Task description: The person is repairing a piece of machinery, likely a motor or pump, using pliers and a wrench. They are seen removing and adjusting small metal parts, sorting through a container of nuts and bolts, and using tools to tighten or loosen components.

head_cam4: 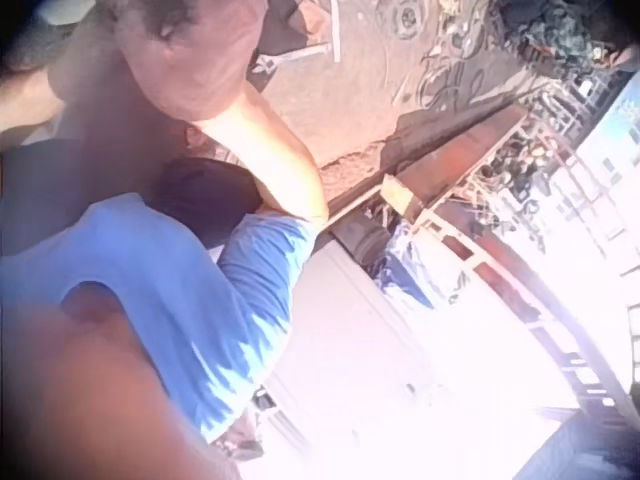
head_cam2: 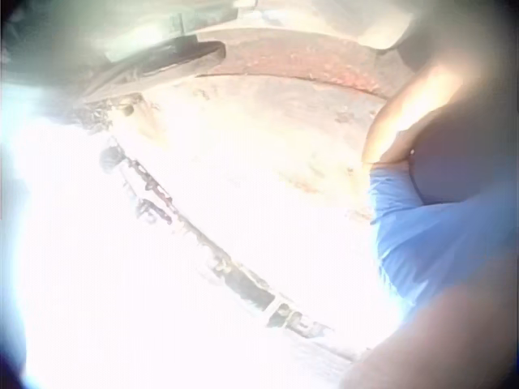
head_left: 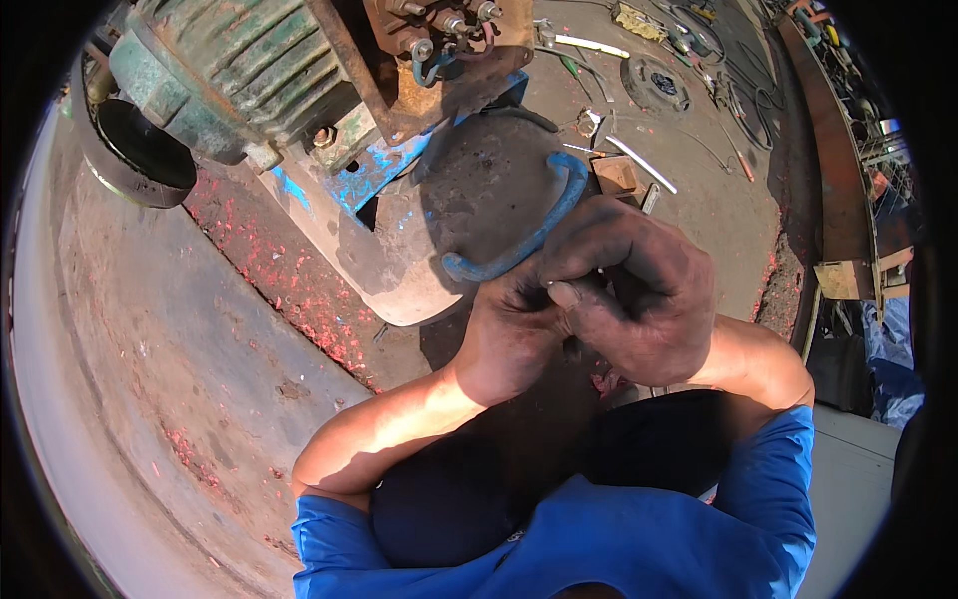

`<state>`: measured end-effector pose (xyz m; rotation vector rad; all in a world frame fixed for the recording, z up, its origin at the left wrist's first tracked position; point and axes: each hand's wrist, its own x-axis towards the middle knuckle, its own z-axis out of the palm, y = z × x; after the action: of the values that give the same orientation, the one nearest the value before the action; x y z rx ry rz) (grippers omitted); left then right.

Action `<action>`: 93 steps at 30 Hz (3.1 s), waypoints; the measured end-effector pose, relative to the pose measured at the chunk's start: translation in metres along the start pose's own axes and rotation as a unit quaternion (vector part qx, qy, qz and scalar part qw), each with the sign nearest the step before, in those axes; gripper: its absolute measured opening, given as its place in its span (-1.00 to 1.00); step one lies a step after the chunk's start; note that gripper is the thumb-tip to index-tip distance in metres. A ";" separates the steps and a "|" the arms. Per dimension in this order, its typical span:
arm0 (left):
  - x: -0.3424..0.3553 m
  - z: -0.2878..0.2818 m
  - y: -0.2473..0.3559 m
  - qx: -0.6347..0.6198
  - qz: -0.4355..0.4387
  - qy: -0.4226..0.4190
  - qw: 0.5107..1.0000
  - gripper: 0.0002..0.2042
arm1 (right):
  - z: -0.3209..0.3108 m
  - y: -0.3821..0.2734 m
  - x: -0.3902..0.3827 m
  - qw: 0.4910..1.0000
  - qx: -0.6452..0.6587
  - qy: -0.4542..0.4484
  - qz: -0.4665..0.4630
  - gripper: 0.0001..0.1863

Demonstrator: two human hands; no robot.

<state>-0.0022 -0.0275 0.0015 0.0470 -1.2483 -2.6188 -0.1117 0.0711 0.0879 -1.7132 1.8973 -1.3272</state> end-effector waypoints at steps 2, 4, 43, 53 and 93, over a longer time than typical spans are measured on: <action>-0.011 0.000 0.009 0.052 -0.081 0.002 0.995 -0.87 | -0.004 -0.001 0.004 0.997 -0.026 0.053 0.047 -0.81; -0.025 -0.005 0.013 0.143 0.022 0.006 0.989 -0.87 | 0.002 0.001 0.024 0.991 -0.057 0.124 -0.002 -0.83; -0.018 -0.040 0.061 0.301 0.368 0.001 0.880 -0.80 | 0.042 -0.013 0.087 0.851 -0.403 0.291 -0.171 -0.73; -0.015 -0.035 0.059 0.271 0.382 0.012 0.883 -0.78 | 0.038 -0.007 0.088 0.854 -0.393 0.298 -0.168 -0.72; -0.031 -0.038 0.063 0.324 0.336 0.040 0.883 -0.89 | 0.041 -0.025 0.097 0.853 -0.462 0.242 -0.023 -0.78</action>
<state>0.0460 -0.0872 0.0238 -0.1367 -1.6760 -1.5356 -0.0923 -0.0305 0.1201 -1.8911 3.1737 -0.9450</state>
